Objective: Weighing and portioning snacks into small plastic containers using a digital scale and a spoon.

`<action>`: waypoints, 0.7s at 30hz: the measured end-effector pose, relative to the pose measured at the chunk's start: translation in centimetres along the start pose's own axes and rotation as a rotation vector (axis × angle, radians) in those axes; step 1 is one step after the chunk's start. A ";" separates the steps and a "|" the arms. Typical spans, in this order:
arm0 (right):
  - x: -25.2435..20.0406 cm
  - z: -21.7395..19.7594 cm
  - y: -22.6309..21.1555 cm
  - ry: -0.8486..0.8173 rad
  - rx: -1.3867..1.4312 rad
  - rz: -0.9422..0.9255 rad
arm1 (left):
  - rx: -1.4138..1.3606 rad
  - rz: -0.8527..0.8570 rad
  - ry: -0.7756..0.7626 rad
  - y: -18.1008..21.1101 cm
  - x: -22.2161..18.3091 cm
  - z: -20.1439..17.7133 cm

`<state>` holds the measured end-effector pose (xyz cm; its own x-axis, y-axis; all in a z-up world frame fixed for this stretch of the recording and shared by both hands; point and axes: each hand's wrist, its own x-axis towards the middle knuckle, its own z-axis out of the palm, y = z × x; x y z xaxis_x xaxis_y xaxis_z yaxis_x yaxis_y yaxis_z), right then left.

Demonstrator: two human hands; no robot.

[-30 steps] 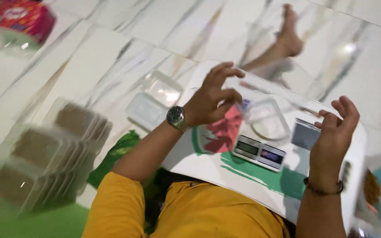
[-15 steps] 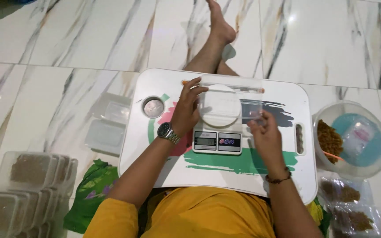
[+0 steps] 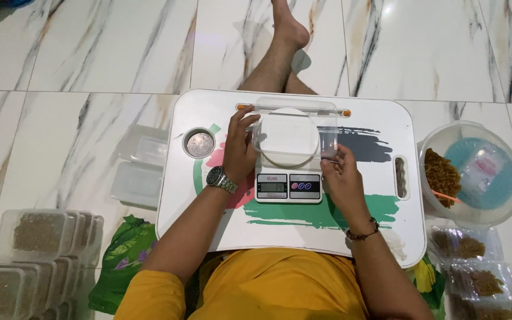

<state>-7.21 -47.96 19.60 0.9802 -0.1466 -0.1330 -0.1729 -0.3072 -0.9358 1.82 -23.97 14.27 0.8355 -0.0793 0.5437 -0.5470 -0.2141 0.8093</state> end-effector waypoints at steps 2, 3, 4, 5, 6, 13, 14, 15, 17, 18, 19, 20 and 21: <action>-0.3 0.0 -0.6 0.001 -0.001 0.008 | -0.020 -0.008 0.015 -0.3 -0.2 0.2; -0.3 0.0 -0.6 0.001 -0.002 0.009 | -0.020 -0.009 0.015 -0.1 -0.2 0.1; -0.4 -0.2 -0.5 -0.004 -0.008 0.008 | -0.033 -0.022 0.018 0.1 -0.2 0.1; -0.5 -0.3 -0.5 -0.008 -0.014 0.006 | -0.047 -0.036 0.022 0.4 -0.3 0.1; -0.6 -0.3 -0.4 -0.007 -0.015 0.008 | -0.048 -0.037 0.021 0.5 -0.2 0.0; -1.6 -0.5 0.4 0.000 0.024 0.033 | -0.049 -0.026 0.061 0.8 -0.2 -0.6; -1.7 -0.5 0.2 -0.006 0.022 0.036 | -0.075 -0.041 0.069 0.6 -0.2 -0.7; -1.7 -0.5 0.4 -0.003 0.022 0.037 | -0.077 -0.040 0.067 0.4 -0.1 -0.7; -1.9 -0.6 1.0 -0.012 0.060 0.040 | -0.154 -0.025 0.098 0.1 -0.1 -0.8; -1.9 -0.6 1.1 -0.008 0.061 0.042 | -0.156 -0.025 0.095 -0.3 -0.2 -0.8; -1.8 -0.6 1.2 -0.011 0.072 0.039 | -0.195 -0.038 0.109 -0.7 -0.3 -0.8; -1.8 -0.6 1.3 -0.014 0.084 0.034 | -0.235 -0.050 0.124 -1.1 -0.5 -0.8; -1.8 -0.6 1.1 -0.010 0.086 0.035 | -0.236 -0.048 0.120 -0.6 -0.5 -1.0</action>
<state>-9.23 -48.58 18.95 0.9748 -0.1462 -0.1686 -0.1983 -0.2206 -0.9550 1.71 -22.85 13.75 0.8565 0.0447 0.5143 -0.5154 0.0196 0.8567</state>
